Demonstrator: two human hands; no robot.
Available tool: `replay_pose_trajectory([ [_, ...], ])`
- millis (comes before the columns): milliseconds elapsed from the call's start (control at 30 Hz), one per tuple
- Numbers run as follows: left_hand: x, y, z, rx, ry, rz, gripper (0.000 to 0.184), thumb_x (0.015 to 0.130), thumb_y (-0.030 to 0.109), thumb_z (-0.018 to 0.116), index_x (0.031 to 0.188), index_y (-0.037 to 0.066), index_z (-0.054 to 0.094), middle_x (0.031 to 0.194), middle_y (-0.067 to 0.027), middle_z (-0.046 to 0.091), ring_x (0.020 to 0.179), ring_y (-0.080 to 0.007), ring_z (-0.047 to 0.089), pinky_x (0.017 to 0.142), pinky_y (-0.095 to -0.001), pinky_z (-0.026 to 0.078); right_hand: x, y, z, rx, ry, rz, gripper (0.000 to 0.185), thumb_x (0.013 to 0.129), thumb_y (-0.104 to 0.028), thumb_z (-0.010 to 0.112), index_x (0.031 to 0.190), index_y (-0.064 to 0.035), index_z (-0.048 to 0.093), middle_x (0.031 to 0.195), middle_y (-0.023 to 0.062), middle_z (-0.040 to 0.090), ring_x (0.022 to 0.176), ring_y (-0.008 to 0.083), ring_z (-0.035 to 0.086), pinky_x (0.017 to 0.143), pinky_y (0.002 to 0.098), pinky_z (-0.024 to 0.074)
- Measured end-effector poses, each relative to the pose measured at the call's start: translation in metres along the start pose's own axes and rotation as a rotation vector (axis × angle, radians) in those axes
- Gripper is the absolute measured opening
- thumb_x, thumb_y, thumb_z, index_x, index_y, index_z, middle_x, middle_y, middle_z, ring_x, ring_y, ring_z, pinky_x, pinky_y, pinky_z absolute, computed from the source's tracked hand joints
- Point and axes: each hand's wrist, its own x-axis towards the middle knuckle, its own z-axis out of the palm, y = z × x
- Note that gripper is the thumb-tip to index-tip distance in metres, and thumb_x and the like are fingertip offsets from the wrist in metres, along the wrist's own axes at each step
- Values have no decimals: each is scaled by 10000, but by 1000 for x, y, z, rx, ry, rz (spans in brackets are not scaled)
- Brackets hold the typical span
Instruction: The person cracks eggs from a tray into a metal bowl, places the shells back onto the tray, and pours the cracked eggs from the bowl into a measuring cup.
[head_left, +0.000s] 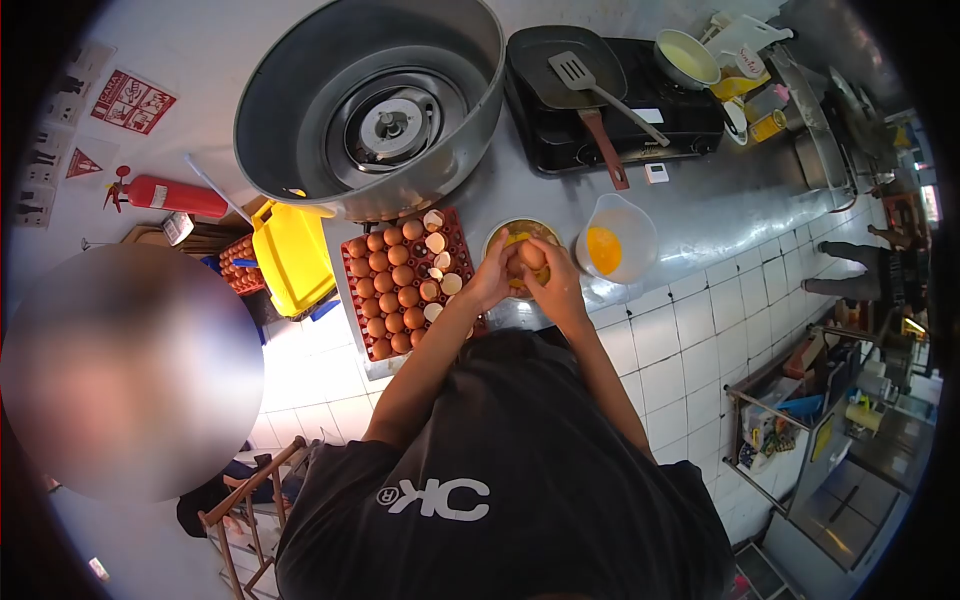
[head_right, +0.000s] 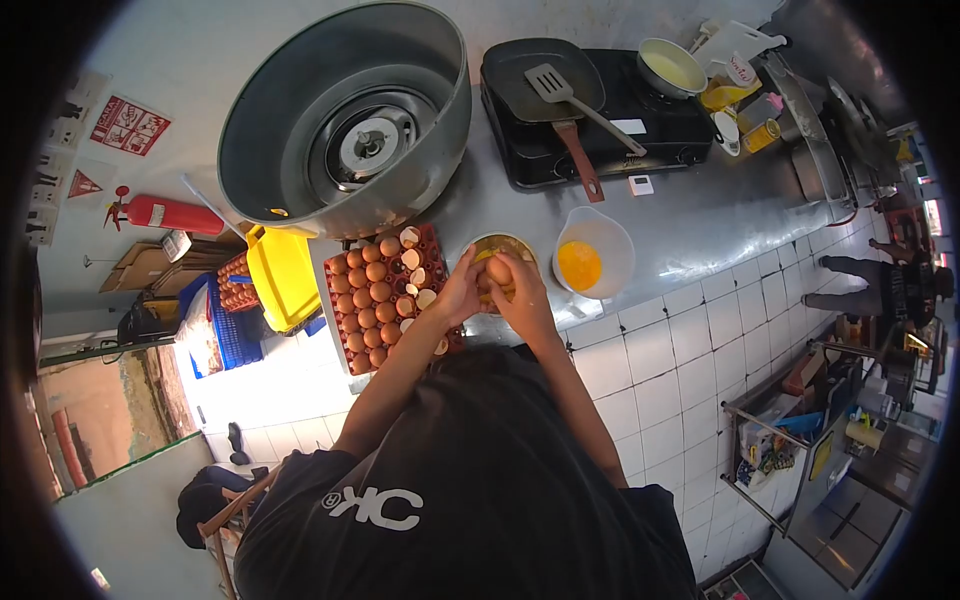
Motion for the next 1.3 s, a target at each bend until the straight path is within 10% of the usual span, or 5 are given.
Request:
replay_pose_trajectory([
  [167,7,-13,-21,28,-16,73,781,1025,708,357,1484,90,487,1301,-90,624,1070,-201,630,856,-403,560,-6,12,9,614,184,311,388,954,-75,700,1315,-46,559,1349,158,596,1143,280,650,978,383,567],
  [333,-7,1,-24,680,199,243,385,994,357,698,1215,43,714,1149,-88,671,948,-141,663,592,-256,547,-13,37,2,1053,47,746,327,1044,-191,615,1313,-21,539,1285,126,571,1146,243,649,927,353,600],
  [533,-29,14,-9,916,232,541,441,923,319,786,1236,20,700,1158,-153,712,999,-217,705,851,-324,577,-15,48,10,1161,-119,759,364,1030,-165,630,1334,23,564,1264,123,634,1109,207,671,888,301,607],
  [1300,-3,-19,-24,1203,438,567,451,789,325,806,1190,126,758,1004,-175,761,907,-322,749,844,-400,597,-28,62,30,74,-141,335,423,807,-124,808,1197,9,712,845,100,756,725,107,715,727,271,585],
])
